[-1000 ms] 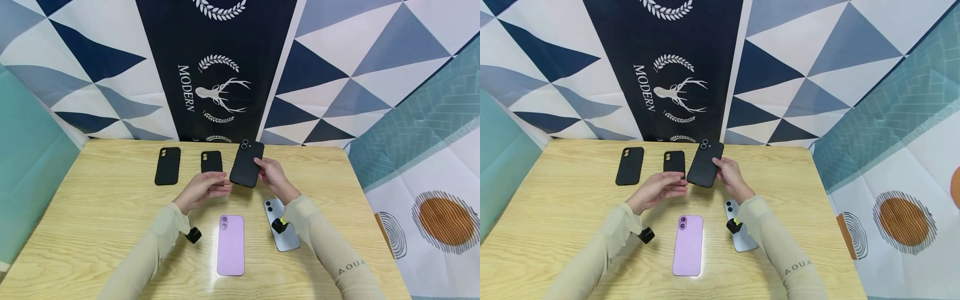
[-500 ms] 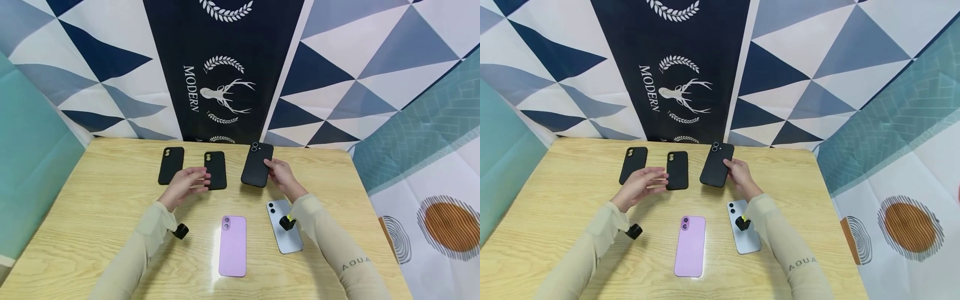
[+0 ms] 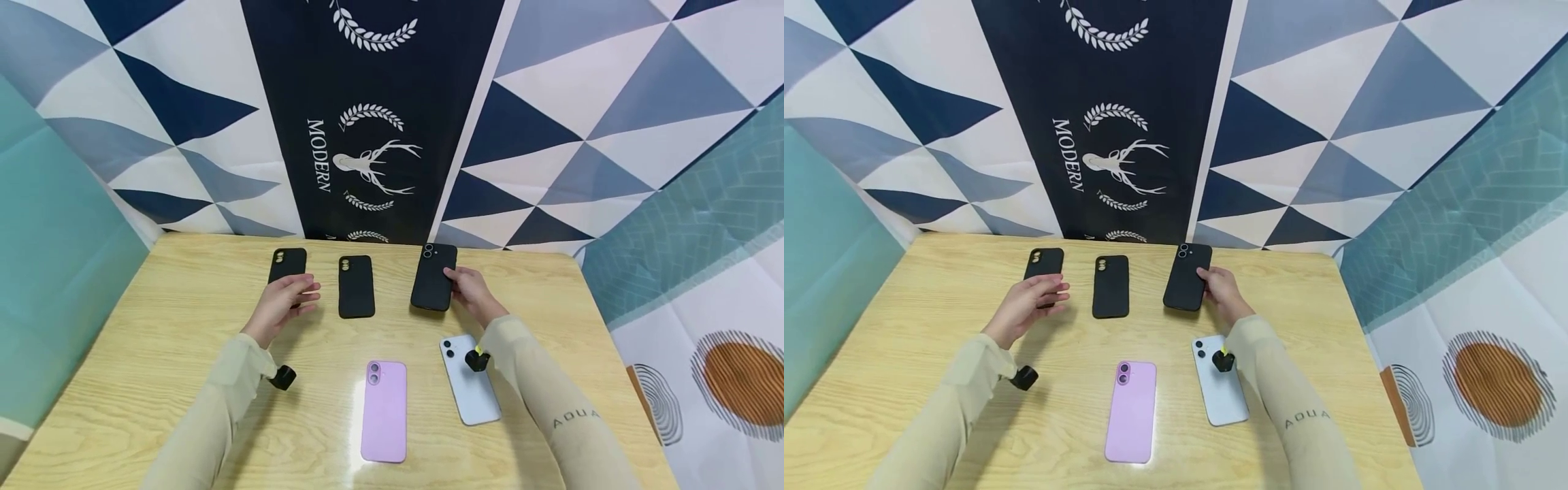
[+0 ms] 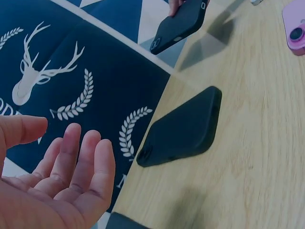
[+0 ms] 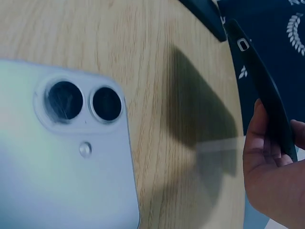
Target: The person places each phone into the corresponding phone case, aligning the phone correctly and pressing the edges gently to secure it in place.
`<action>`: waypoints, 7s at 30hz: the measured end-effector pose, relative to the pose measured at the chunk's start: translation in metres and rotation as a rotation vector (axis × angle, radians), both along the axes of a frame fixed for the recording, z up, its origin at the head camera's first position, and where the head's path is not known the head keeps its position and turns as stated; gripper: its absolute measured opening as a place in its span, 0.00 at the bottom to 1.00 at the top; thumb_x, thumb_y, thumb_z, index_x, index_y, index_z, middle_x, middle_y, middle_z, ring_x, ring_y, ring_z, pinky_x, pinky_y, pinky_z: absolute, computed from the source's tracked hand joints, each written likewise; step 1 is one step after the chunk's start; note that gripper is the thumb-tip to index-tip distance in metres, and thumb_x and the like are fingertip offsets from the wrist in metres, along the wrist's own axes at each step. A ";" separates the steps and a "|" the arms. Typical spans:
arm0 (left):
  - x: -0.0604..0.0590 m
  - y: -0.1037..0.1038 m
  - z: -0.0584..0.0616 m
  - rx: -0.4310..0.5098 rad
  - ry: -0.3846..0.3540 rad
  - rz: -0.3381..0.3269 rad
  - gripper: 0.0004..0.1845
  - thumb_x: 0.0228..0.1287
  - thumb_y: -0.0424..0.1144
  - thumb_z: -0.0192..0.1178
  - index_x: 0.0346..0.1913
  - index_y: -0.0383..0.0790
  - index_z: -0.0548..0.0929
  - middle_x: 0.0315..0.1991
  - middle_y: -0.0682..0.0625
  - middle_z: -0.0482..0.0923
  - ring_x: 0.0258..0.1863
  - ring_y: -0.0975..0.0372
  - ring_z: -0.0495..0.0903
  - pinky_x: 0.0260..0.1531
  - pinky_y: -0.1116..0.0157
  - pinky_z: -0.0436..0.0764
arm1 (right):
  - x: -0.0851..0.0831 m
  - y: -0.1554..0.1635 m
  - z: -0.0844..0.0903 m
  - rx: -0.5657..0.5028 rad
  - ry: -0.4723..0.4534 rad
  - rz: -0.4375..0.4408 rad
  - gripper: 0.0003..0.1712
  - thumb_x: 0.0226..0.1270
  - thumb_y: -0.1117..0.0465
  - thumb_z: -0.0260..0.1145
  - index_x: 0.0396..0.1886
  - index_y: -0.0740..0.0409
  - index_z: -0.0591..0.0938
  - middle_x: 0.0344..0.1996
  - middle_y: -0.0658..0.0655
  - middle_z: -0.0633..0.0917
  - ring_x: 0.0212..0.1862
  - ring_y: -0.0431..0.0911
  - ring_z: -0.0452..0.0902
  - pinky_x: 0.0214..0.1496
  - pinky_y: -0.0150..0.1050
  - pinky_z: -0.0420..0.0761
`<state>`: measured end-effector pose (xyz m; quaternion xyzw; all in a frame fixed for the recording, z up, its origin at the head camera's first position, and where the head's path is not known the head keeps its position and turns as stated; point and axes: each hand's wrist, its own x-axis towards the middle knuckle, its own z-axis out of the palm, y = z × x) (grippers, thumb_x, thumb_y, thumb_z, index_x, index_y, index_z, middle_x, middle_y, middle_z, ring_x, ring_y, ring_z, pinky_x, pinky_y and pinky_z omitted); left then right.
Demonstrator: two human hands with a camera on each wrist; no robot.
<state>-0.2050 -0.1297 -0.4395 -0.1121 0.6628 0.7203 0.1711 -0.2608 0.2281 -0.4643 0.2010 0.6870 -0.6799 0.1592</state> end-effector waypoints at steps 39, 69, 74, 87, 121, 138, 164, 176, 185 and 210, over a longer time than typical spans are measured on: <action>0.001 -0.036 -0.014 -0.025 -0.026 0.058 0.26 0.72 0.43 0.48 0.67 0.33 0.62 0.50 0.48 0.77 0.38 0.68 0.81 0.48 0.66 0.82 | -0.030 0.018 -0.028 0.208 -0.094 0.176 0.31 0.75 0.56 0.46 0.71 0.66 0.55 0.68 0.66 0.62 0.62 0.50 0.64 0.69 0.46 0.67; -0.024 -0.058 -0.022 -0.245 -0.043 0.173 0.24 0.70 0.43 0.48 0.64 0.33 0.66 0.44 0.54 0.73 0.46 0.60 0.75 0.52 0.63 0.79 | -0.027 0.012 -0.024 0.556 -0.033 0.159 0.30 0.70 0.54 0.56 0.64 0.68 0.66 0.59 0.67 0.72 0.50 0.49 0.74 0.40 0.32 0.77; -0.029 -0.058 -0.027 -0.306 -0.028 0.188 0.24 0.70 0.42 0.49 0.64 0.32 0.67 0.47 0.49 0.71 0.46 0.59 0.72 0.56 0.58 0.75 | -0.026 0.010 -0.022 0.636 0.006 0.209 0.31 0.65 0.53 0.61 0.61 0.69 0.70 0.55 0.67 0.74 0.45 0.48 0.74 0.39 0.32 0.76; -0.037 -0.059 -0.040 -0.453 -0.020 0.164 0.25 0.69 0.41 0.49 0.65 0.33 0.65 0.63 0.37 0.64 0.53 0.53 0.68 0.41 0.63 0.74 | -0.026 0.000 -0.013 0.785 -0.007 0.260 0.35 0.62 0.55 0.63 0.62 0.73 0.66 0.58 0.70 0.72 0.59 0.58 0.70 0.64 0.47 0.72; -0.044 -0.048 -0.046 -0.565 -0.021 0.094 0.37 0.61 0.39 0.60 0.69 0.33 0.56 0.67 0.34 0.57 0.64 0.43 0.61 0.62 0.49 0.70 | -0.024 -0.008 -0.012 0.788 -0.033 0.208 0.35 0.62 0.56 0.64 0.62 0.73 0.66 0.57 0.70 0.72 0.58 0.57 0.71 0.61 0.47 0.75; -0.046 -0.043 -0.049 -0.704 -0.024 0.068 0.39 0.57 0.41 0.62 0.68 0.33 0.57 0.65 0.29 0.54 0.63 0.37 0.51 0.59 0.43 0.65 | -0.016 -0.005 -0.016 0.791 -0.023 0.196 0.33 0.64 0.56 0.61 0.63 0.71 0.67 0.59 0.68 0.71 0.60 0.56 0.70 0.63 0.47 0.73; -0.046 -0.034 -0.038 -0.839 -0.087 0.017 0.42 0.59 0.42 0.60 0.70 0.30 0.51 0.66 0.27 0.51 0.64 0.36 0.52 0.57 0.38 0.66 | 0.071 0.024 -0.002 0.834 0.000 0.319 0.38 0.67 0.49 0.57 0.66 0.73 0.61 0.63 0.72 0.69 0.61 0.61 0.68 0.61 0.53 0.74; -0.047 -0.038 -0.034 -0.821 -0.076 0.018 0.42 0.60 0.41 0.59 0.70 0.29 0.50 0.67 0.27 0.49 0.65 0.35 0.51 0.59 0.38 0.65 | 0.115 0.023 0.000 0.930 0.015 0.375 0.38 0.63 0.42 0.60 0.51 0.77 0.74 0.46 0.75 0.78 0.44 0.57 0.78 0.47 0.48 0.81; -0.047 -0.040 -0.034 -0.846 -0.076 0.007 0.41 0.60 0.42 0.59 0.69 0.27 0.52 0.65 0.25 0.50 0.63 0.34 0.52 0.58 0.40 0.67 | 0.136 0.008 -0.008 1.035 0.036 0.351 0.34 0.53 0.37 0.67 0.28 0.69 0.76 0.27 0.62 0.74 0.26 0.48 0.69 0.21 0.33 0.69; -0.045 -0.044 -0.032 -0.799 -0.069 0.014 0.33 0.62 0.38 0.58 0.66 0.24 0.61 0.64 0.28 0.61 0.63 0.40 0.62 0.62 0.48 0.69 | 0.148 0.001 -0.024 1.047 0.067 0.223 0.48 0.32 0.45 0.80 0.42 0.75 0.67 0.36 0.69 0.70 0.31 0.52 0.69 0.24 0.38 0.73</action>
